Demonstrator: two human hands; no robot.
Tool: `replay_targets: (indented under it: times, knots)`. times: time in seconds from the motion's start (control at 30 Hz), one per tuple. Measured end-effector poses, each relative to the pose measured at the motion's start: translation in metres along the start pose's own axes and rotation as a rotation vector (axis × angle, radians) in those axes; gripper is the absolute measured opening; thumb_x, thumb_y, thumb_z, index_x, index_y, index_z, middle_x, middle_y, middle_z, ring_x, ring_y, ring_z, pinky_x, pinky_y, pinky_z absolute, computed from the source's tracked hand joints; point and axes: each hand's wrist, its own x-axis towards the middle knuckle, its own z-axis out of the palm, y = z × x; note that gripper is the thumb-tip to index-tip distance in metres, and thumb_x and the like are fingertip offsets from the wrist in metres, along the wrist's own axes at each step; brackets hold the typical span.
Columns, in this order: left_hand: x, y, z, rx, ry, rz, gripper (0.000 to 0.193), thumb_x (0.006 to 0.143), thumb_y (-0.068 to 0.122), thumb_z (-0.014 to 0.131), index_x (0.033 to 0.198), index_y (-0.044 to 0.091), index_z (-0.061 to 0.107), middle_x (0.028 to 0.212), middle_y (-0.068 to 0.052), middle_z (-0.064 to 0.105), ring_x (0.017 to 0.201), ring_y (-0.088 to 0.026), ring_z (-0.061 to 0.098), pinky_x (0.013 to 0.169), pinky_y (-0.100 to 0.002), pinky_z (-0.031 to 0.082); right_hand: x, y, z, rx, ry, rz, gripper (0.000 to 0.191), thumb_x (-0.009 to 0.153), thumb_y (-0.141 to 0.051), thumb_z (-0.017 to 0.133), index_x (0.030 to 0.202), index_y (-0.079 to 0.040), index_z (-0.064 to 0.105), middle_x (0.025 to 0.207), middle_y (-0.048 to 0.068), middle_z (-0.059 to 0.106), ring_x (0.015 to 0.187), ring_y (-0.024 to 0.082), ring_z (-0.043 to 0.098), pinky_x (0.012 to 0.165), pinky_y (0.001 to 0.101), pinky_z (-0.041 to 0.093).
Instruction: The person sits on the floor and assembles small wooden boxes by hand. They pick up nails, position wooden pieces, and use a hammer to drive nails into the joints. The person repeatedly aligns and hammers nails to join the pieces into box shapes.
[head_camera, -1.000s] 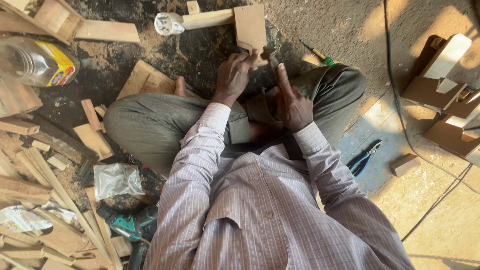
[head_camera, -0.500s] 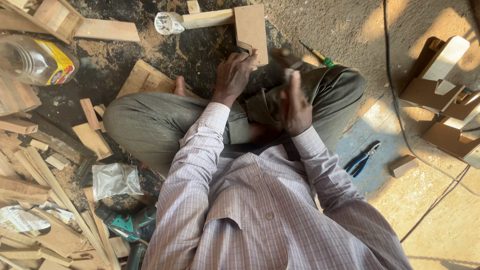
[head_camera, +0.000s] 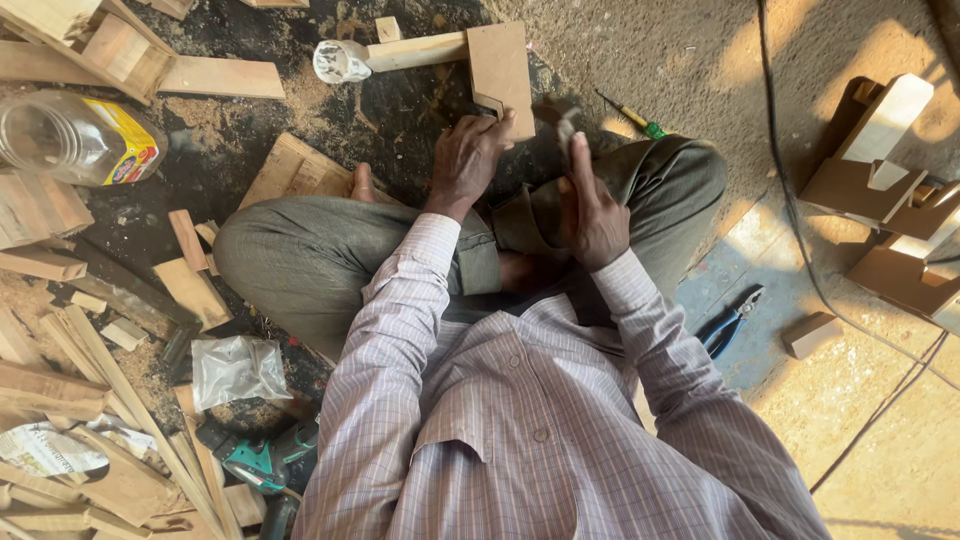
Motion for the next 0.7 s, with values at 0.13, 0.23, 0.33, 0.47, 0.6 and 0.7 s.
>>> replay_targets:
  times: [0.13, 0.23, 0.33, 0.47, 0.6, 0.7]
  knots:
    - [-0.003, 0.003, -0.003, 0.028, -0.014, -0.03, 0.026, 0.1, 0.023, 0.069, 0.126, 0.026, 0.072, 0.106, 0.0, 0.074, 0.105, -0.023, 0.069, 0.083, -0.047, 0.055, 0.0, 0.003, 0.005, -0.11, -0.082, 0.056, 0.065, 0.115, -0.019, 0.052, 0.17, -0.018, 0.019, 0.106, 0.025, 0.07, 0.077, 0.037, 0.072, 0.061, 0.046, 0.059]
    - [0.0, 0.006, -0.006, 0.038, 0.001, -0.001, 0.032, 0.097, 0.026, 0.071, 0.129, 0.027, 0.07, 0.105, -0.001, 0.074, 0.104, -0.024, 0.069, 0.082, -0.048, 0.055, 0.0, 0.009, 0.012, -0.28, -0.329, 0.202, 0.066, 0.109, -0.025, 0.06, 0.166, -0.018, 0.026, 0.091, 0.021, 0.072, 0.063, 0.039, 0.069, 0.052, 0.0503, 0.053]
    - [-0.001, 0.003, -0.008, 0.069, 0.009, 0.023, 0.042, 0.094, 0.028, 0.071, 0.136, 0.023, 0.067, 0.1, -0.004, 0.073, 0.099, -0.027, 0.068, 0.079, -0.049, 0.056, -0.006, 0.013, 0.014, -0.08, -0.19, 0.202, 0.065, 0.111, -0.019, 0.059, 0.167, -0.016, 0.025, 0.104, 0.021, 0.074, 0.069, 0.04, 0.07, 0.057, 0.0498, 0.054]
    - [-0.011, -0.009, -0.004, -0.001, 0.041, 0.018, 0.048, 0.097, 0.017, 0.064, 0.145, 0.016, 0.063, 0.11, -0.009, 0.072, 0.102, -0.028, 0.068, 0.08, -0.042, 0.061, -0.015, 0.016, 0.016, 0.06, -0.08, 0.186, 0.064, 0.112, -0.018, 0.056, 0.166, -0.013, 0.023, 0.136, 0.022, 0.065, 0.076, 0.038, 0.073, 0.061, 0.0444, 0.058]
    - [-0.016, -0.02, 0.005, 0.041, -0.047, -0.091, 0.038, 0.103, 0.021, 0.063, 0.14, 0.012, 0.063, 0.114, -0.01, 0.072, 0.101, -0.029, 0.07, 0.081, -0.043, 0.062, -0.017, 0.019, 0.018, 0.101, -0.081, 0.208, 0.062, 0.112, -0.018, 0.056, 0.166, -0.013, 0.025, 0.154, 0.016, 0.058, 0.081, 0.038, 0.075, 0.065, 0.043, 0.059]
    - [-0.018, -0.022, 0.007, 0.092, 0.003, -0.047, 0.036, 0.103, 0.02, 0.062, 0.138, 0.009, 0.064, 0.119, -0.011, 0.07, 0.103, -0.028, 0.07, 0.08, -0.04, 0.063, -0.014, 0.019, 0.018, 0.17, -0.112, 0.261, 0.062, 0.115, -0.019, 0.054, 0.168, -0.013, 0.023, 0.149, 0.014, 0.06, 0.087, 0.038, 0.076, 0.07, 0.0439, 0.059]
